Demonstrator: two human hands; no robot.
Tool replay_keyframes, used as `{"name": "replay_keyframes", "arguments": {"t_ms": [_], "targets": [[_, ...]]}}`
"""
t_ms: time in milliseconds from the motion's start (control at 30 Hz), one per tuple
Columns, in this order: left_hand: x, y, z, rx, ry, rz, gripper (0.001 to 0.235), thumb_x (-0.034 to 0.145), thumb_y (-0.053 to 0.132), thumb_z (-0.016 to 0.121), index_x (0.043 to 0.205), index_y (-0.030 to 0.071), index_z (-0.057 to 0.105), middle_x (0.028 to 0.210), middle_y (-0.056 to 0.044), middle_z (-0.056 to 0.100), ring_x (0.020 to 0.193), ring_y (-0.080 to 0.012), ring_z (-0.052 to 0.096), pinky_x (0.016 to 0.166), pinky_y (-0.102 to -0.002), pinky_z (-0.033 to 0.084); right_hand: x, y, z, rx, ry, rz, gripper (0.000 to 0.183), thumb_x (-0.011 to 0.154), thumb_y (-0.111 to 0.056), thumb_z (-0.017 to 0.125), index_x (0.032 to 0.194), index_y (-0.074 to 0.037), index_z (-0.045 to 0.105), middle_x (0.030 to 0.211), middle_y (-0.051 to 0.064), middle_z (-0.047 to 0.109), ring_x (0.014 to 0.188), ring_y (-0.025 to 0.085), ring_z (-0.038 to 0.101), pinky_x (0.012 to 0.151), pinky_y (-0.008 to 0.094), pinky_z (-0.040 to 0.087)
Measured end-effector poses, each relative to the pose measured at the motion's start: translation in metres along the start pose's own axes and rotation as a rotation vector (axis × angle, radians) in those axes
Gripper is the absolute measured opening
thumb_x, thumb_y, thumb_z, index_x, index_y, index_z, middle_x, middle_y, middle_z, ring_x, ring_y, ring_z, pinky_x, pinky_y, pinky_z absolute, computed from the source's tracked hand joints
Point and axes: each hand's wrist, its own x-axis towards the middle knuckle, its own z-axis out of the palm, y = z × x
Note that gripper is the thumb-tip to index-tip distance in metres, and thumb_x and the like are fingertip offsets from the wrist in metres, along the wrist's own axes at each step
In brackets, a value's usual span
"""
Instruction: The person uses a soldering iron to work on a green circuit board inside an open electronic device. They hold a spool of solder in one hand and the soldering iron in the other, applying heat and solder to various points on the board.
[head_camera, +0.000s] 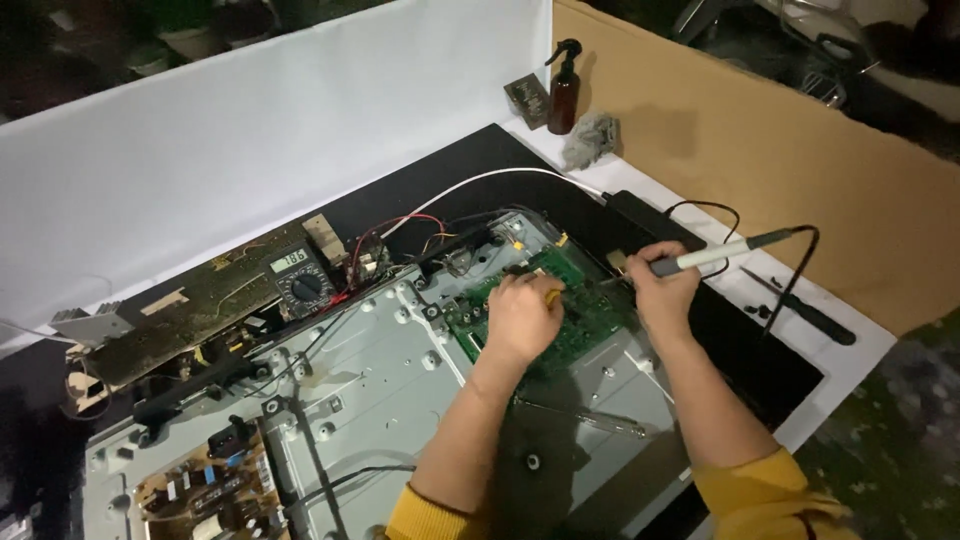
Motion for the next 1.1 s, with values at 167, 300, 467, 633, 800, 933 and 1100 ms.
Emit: {"name": "replay_keyframes", "arguments": {"t_ms": [167,300,467,633,800,933,1100], "targets": [[-0.009,0.017,-0.003,0.156,0.104,0.104,0.019,0.085,0.017,0.069,0.100,0.019,0.080,0.093,-0.010,0.075,0.091,-0.0347,0.071,0.080,-0.051,0.055,-0.003,-0.006,-0.002,0.010,-0.036,-0.064,0.018,0.089,0.007,0.070,0.087,-0.005,0.056,0.083,0.011,0.065,0.066,0.017,0.060,0.057,0.030,0.048],[-0.014,0.028,-0.006,0.231,0.192,0.131,0.021,0.085,0.015,0.065,0.098,0.019,0.082,0.090,-0.010,0.076,0.086,-0.0339,0.071,0.076,-0.048,0.056,-0.002,0.000,-0.004,0.010,-0.060,-0.078,0.019,0.090,0.008,0.070,0.088,-0.005,0.057,0.081,0.011,0.066,0.063,0.016,0.061,0.055,0.030,0.047],[-0.019,0.035,-0.013,0.192,0.158,0.134,0.023,0.088,0.015,0.063,0.101,0.011,0.081,0.088,-0.015,0.075,0.089,-0.0366,0.070,0.083,-0.051,0.054,-0.004,-0.006,-0.002,0.035,-0.081,-0.069,0.020,0.090,0.009,0.068,0.087,-0.006,0.055,0.080,0.010,0.066,0.062,0.016,0.060,0.055,0.029,0.048],[-0.016,0.029,-0.005,0.186,0.179,0.124,0.024,0.088,0.016,0.061,0.100,0.014,0.081,0.087,-0.011,0.075,0.084,-0.0326,0.069,0.076,-0.047,0.055,-0.004,-0.006,-0.001,0.036,-0.077,-0.069,0.020,0.088,0.009,0.069,0.085,-0.006,0.055,0.080,0.010,0.066,0.061,0.015,0.059,0.056,0.030,0.048],[-0.016,0.025,0.001,0.183,0.209,0.112,0.022,0.087,0.017,0.061,0.096,0.015,0.081,0.084,-0.010,0.074,0.082,-0.0331,0.069,0.072,-0.048,0.055,-0.006,-0.005,0.000,0.026,-0.089,-0.056,0.020,0.088,0.008,0.069,0.086,-0.006,0.055,0.080,0.009,0.066,0.060,0.014,0.058,0.055,0.029,0.048],[-0.015,0.025,-0.001,0.187,0.191,0.116,0.022,0.088,0.018,0.062,0.098,0.015,0.081,0.085,-0.010,0.074,0.082,-0.0324,0.068,0.075,-0.047,0.055,-0.007,-0.012,0.000,0.049,-0.094,-0.064,0.022,0.089,0.009,0.070,0.084,-0.007,0.055,0.079,0.009,0.065,0.059,0.014,0.057,0.056,0.029,0.047],[-0.013,0.020,0.007,0.187,0.167,0.100,0.022,0.089,0.017,0.062,0.100,0.014,0.081,0.085,-0.010,0.073,0.084,-0.0328,0.068,0.075,-0.046,0.055,-0.006,-0.008,0.000,0.044,-0.088,-0.115,0.023,0.090,0.010,0.069,0.085,-0.007,0.055,0.080,0.009,0.065,0.060,0.014,0.056,0.056,0.030,0.046]]}}
